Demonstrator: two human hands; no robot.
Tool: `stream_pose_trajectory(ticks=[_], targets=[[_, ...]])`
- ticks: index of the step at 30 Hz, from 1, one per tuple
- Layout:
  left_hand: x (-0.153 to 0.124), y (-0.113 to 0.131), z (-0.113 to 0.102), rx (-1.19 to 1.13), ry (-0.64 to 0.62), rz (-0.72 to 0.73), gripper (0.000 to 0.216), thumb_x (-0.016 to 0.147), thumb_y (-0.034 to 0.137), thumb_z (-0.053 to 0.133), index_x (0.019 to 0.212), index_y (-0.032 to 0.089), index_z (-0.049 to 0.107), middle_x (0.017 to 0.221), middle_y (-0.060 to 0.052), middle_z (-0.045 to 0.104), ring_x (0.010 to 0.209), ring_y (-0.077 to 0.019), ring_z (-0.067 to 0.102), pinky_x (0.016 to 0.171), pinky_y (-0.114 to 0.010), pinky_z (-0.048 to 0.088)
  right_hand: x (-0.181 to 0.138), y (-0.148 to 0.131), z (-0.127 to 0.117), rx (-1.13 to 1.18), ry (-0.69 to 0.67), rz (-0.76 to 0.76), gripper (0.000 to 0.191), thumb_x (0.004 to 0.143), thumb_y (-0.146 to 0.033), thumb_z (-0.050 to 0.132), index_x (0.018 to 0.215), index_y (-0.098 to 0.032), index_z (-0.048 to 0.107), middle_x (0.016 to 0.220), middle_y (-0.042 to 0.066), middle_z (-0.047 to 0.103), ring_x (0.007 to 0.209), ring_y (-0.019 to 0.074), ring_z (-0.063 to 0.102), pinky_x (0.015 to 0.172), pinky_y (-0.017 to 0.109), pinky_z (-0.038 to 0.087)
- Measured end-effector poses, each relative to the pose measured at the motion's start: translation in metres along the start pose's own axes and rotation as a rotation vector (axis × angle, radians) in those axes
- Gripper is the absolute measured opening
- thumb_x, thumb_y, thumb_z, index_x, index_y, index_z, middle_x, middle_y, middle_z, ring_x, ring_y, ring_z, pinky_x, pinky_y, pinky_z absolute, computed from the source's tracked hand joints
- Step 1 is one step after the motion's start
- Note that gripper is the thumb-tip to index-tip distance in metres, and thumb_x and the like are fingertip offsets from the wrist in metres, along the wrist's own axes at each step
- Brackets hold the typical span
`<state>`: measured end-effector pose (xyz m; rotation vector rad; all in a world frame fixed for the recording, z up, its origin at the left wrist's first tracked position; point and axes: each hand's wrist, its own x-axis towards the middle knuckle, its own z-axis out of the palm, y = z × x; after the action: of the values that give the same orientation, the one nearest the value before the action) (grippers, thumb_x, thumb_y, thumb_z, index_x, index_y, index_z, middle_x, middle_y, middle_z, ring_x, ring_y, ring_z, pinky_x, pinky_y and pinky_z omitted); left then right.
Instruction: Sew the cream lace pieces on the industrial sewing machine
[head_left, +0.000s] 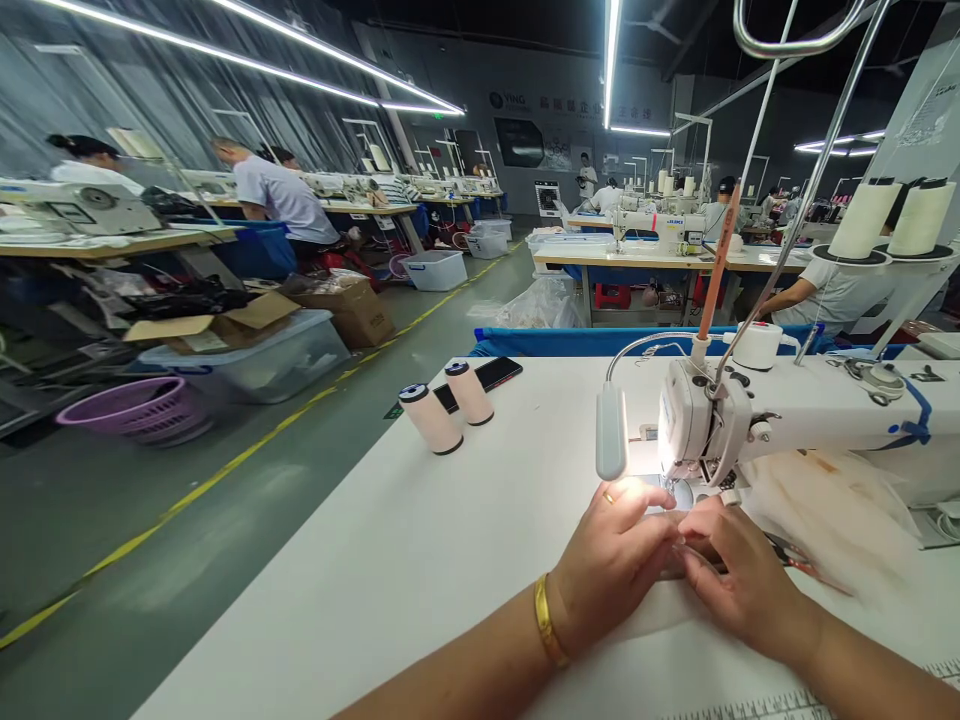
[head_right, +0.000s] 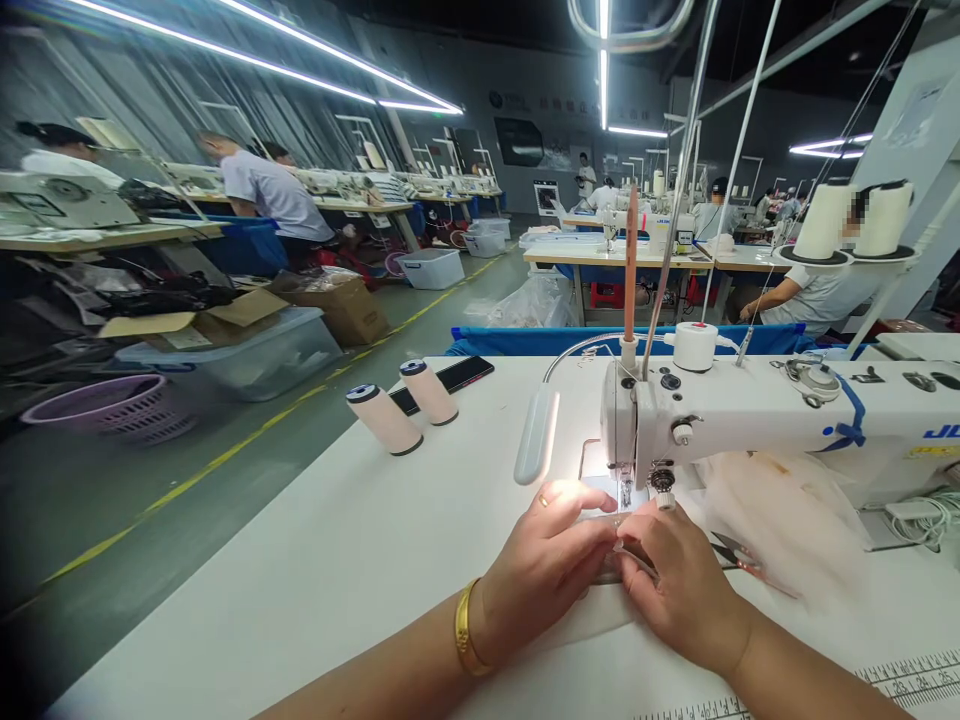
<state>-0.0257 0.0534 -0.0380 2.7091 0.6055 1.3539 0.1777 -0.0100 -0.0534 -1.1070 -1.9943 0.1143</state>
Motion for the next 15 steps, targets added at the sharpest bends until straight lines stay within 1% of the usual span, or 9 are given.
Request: stream_pose_trajectory(ticks=[5, 6, 8, 11, 13, 15], targets=[[-0.0007, 0.0005, -0.0005, -0.007, -0.003, -0.004, 0.021, 0.100, 0.014, 0.052, 0.093, 0.022, 0.069, 0.108, -0.006, 0.074, 0.094, -0.0200, 0.066, 0.087, -0.034, 0.052, 0.0034, 0.0010, -0.0016, -0.034, 0.023, -0.056, 0.016, 0.101, -0.012, 0.048, 0.100, -0.027, 0.053, 0.086, 0.001, 0.062, 0.077, 0.0214, 0.060, 0.066, 0.035, 0.049], [-0.0004, 0.0007, -0.0013, -0.010, -0.006, -0.004, 0.019, 0.098, 0.012, 0.052, 0.095, 0.022, 0.068, 0.109, -0.006, 0.074, 0.096, -0.0204, 0.066, 0.088, -0.034, 0.052, 0.0034, 0.0011, -0.0019, -0.034, 0.024, -0.069, 0.017, 0.101, -0.011, 0.048, 0.100, -0.027, 0.054, 0.085, 0.001, 0.062, 0.076, 0.0212, 0.059, 0.066, 0.035, 0.048], [0.0007, 0.0013, -0.0032, -0.021, -0.023, -0.005, 0.020, 0.095, 0.012, 0.054, 0.105, 0.022, 0.068, 0.114, -0.007, 0.074, 0.103, -0.0219, 0.067, 0.092, -0.036, 0.052, 0.0024, 0.0013, -0.0024, -0.036, 0.030, -0.096, 0.019, 0.102, -0.010, 0.048, 0.101, -0.027, 0.054, 0.085, 0.001, 0.062, 0.075, 0.0207, 0.058, 0.066, 0.035, 0.048], [0.0031, 0.0021, -0.0054, -0.033, -0.065, 0.000, 0.031, 0.093, 0.011, 0.054, 0.119, 0.023, 0.066, 0.121, -0.008, 0.074, 0.111, -0.0235, 0.068, 0.095, -0.038, 0.052, 0.0002, 0.0020, -0.0024, -0.061, 0.031, -0.139, 0.019, 0.102, -0.010, 0.048, 0.105, -0.027, 0.055, 0.089, 0.002, 0.063, 0.076, 0.0205, 0.057, 0.067, 0.035, 0.048], [0.0037, 0.0020, -0.0054, -0.039, -0.071, 0.012, 0.030, 0.095, 0.011, 0.053, 0.118, 0.023, 0.068, 0.121, -0.008, 0.074, 0.110, -0.0230, 0.069, 0.094, -0.038, 0.051, -0.0006, 0.0026, -0.0026, -0.084, 0.022, -0.167, 0.020, 0.102, -0.009, 0.048, 0.108, -0.027, 0.056, 0.092, 0.003, 0.064, 0.078, 0.0206, 0.058, 0.069, 0.035, 0.048], [0.0031, 0.0013, -0.0046, -0.044, -0.061, 0.022, 0.027, 0.098, 0.012, 0.051, 0.113, 0.024, 0.070, 0.121, -0.008, 0.074, 0.109, -0.0225, 0.070, 0.093, -0.037, 0.051, -0.0007, 0.0029, -0.0032, -0.095, 0.013, -0.181, 0.022, 0.102, -0.008, 0.048, 0.109, -0.027, 0.056, 0.092, 0.003, 0.064, 0.079, 0.0203, 0.059, 0.069, 0.034, 0.049]])
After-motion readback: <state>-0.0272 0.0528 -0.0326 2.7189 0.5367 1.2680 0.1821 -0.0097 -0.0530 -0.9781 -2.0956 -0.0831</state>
